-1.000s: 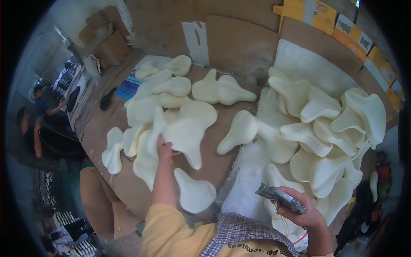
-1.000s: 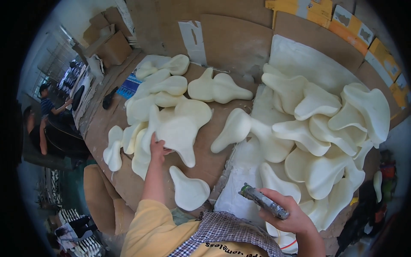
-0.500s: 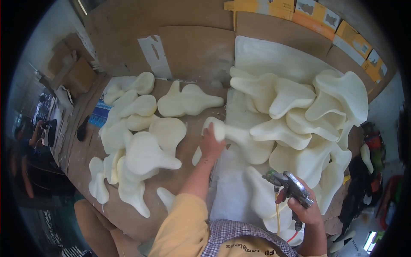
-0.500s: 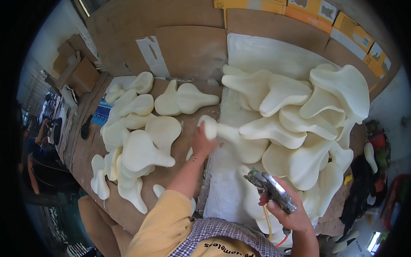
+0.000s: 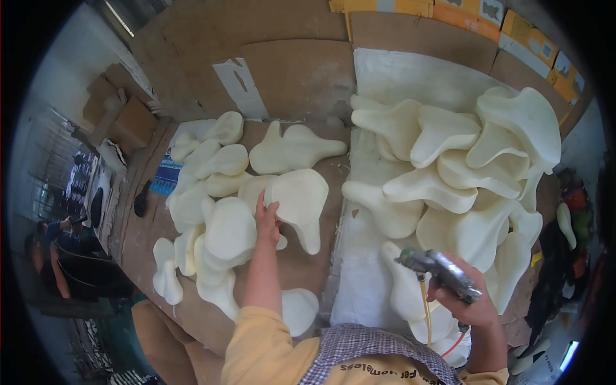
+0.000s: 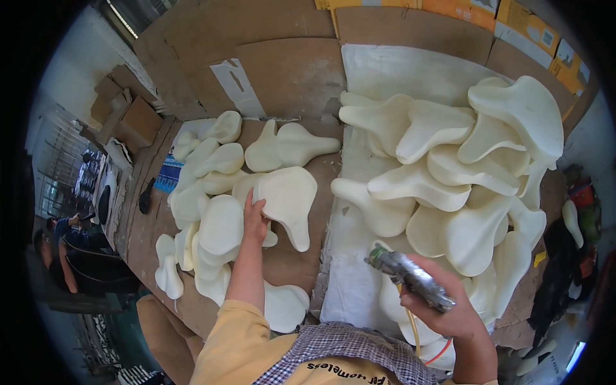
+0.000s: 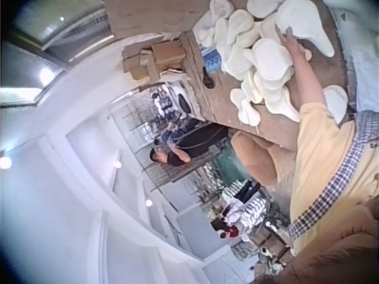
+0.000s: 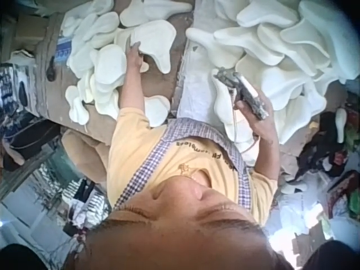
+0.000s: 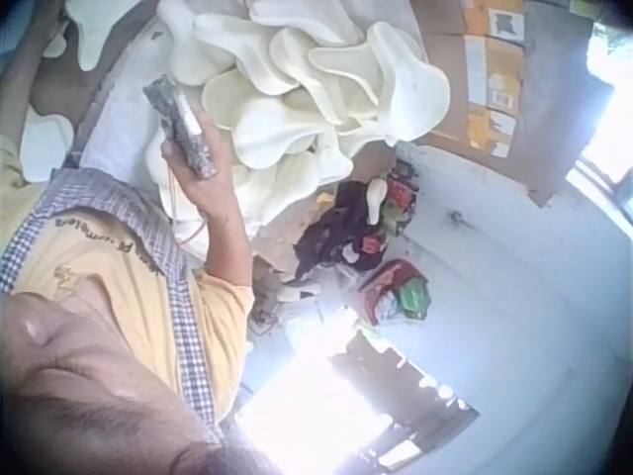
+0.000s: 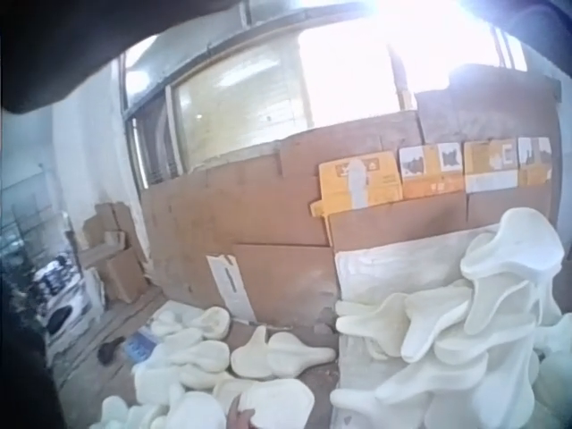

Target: Applying adhesive to foam bicycle seat pads and organizing them in a factory workshop.

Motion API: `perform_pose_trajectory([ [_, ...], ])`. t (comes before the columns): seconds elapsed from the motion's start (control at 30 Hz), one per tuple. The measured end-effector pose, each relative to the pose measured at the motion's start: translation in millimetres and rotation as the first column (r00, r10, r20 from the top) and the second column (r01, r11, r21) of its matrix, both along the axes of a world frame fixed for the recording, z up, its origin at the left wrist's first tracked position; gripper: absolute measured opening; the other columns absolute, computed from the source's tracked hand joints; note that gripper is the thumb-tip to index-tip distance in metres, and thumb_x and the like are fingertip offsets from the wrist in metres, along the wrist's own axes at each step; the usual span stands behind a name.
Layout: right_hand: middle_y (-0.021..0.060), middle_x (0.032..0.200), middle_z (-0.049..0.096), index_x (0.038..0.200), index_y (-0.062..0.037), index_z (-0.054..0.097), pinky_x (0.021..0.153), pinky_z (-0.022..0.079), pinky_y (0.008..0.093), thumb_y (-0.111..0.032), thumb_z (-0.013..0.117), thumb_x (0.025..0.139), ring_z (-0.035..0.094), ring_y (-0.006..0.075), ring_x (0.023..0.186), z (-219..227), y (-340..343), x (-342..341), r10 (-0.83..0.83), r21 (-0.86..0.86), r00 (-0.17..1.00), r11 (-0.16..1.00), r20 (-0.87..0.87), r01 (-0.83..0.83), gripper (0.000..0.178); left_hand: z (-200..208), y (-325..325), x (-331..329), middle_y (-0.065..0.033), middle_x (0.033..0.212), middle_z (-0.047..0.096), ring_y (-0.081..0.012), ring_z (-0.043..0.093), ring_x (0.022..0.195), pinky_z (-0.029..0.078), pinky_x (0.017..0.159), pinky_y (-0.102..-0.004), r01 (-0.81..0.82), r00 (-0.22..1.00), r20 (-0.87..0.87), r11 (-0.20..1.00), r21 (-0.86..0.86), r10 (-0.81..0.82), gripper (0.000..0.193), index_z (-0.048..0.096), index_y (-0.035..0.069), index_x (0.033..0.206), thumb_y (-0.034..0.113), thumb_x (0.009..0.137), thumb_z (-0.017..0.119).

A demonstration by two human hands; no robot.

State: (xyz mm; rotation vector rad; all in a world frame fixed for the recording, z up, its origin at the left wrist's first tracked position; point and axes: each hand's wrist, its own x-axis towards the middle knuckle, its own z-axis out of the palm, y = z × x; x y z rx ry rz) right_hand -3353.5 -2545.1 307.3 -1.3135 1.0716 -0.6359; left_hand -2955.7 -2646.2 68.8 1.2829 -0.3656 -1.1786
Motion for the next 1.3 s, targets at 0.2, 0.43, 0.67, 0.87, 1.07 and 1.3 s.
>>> perform_pose_trajectory([
  [0.2,0.0063,0.091,0.059,0.123,-0.0025,0.046,0.070,0.047,0.0271,0.001,0.064,0.075,0.056,0.0119,0.078,-13.2,10.3,-12.5,0.001,-0.014,0.998,1.000,0.056,0.000,0.051,-2.8,13.7,20.3,-0.0099,0.125,0.045,-0.0254,0.052,0.104,0.048,0.078,-0.0376,-0.112,0.991,-0.067,0.993,0.022,0.114,0.068,0.026,0.016,0.138,0.009,0.077,0.055],
  [0.43,0.0071,0.089,0.059,0.128,-0.0027,0.041,0.076,0.047,0.0286,-0.007,0.063,0.080,0.058,0.0144,0.084,-43.2,-11.9,-22.1,-0.123,0.170,0.991,0.979,0.046,0.114,0.053,31.6,-10.1,49.9,-0.0153,0.118,0.046,-0.0342,0.049,0.107,0.043,0.089,-0.0486,-0.759,0.558,-0.668,0.627,-0.173,0.492,0.062,0.034,0.009,0.127,0.043,0.081,0.057],
  [0.67,0.0051,0.086,0.061,0.125,-0.0027,0.043,0.075,0.046,0.0258,-0.015,0.064,0.081,0.057,0.0116,0.081,-73.7,-56.1,-0.8,-0.071,0.239,0.997,0.968,-0.019,0.073,0.050,-101.8,-152.3,8.6,-0.0142,0.132,0.033,-0.0302,0.048,0.101,0.042,0.087,-0.0430,-0.175,0.923,-0.269,0.924,0.341,0.274,0.073,0.035,0.011,0.130,0.037,0.072,0.072],
  [0.87,0.0103,0.086,0.061,0.126,0.0021,0.041,0.072,0.046,0.0304,-0.028,0.063,0.079,0.059,0.0166,0.077,-84.5,-74.4,17.5,-0.051,0.215,0.990,0.976,0.133,0.021,0.060,-208.0,-192.4,59.1,-0.0198,0.114,0.052,-0.0279,0.052,0.103,0.045,0.085,-0.0399,-0.233,0.967,-0.105,0.972,-0.015,0.231,0.066,0.044,-0.004,0.120,0.027,0.070,0.073],
  [1.07,0.0030,0.089,0.060,0.104,-0.0030,0.060,0.060,0.043,0.0240,-0.029,0.058,0.084,0.051,0.0100,0.073,-75.9,-78.3,16.5,-0.108,0.279,0.967,0.945,-0.232,0.172,0.033,-78.6,-211.4,-39.2,-0.0230,0.114,0.051,-0.0310,0.049,0.108,0.040,0.092,-0.0378,-0.392,0.915,0.231,0.868,0.305,0.332,0.068,0.046,-0.007,0.116,0.028,0.065,0.075],
  [1.3,0.0004,0.081,0.060,0.104,-0.0049,0.059,0.052,0.037,0.0225,-0.026,0.059,0.084,0.045,0.0061,0.060,-58.0,-57.9,19.1,-0.124,0.186,0.979,0.970,-0.164,0.154,0.029,28.2,-63.6,-51.1,-0.0147,0.124,0.042,-0.0244,0.048,0.107,0.047,0.085,-0.0347,-0.093,0.684,0.705,0.981,-0.170,0.187,0.068,0.039,0.002,0.123,0.015,0.066,0.074],
])
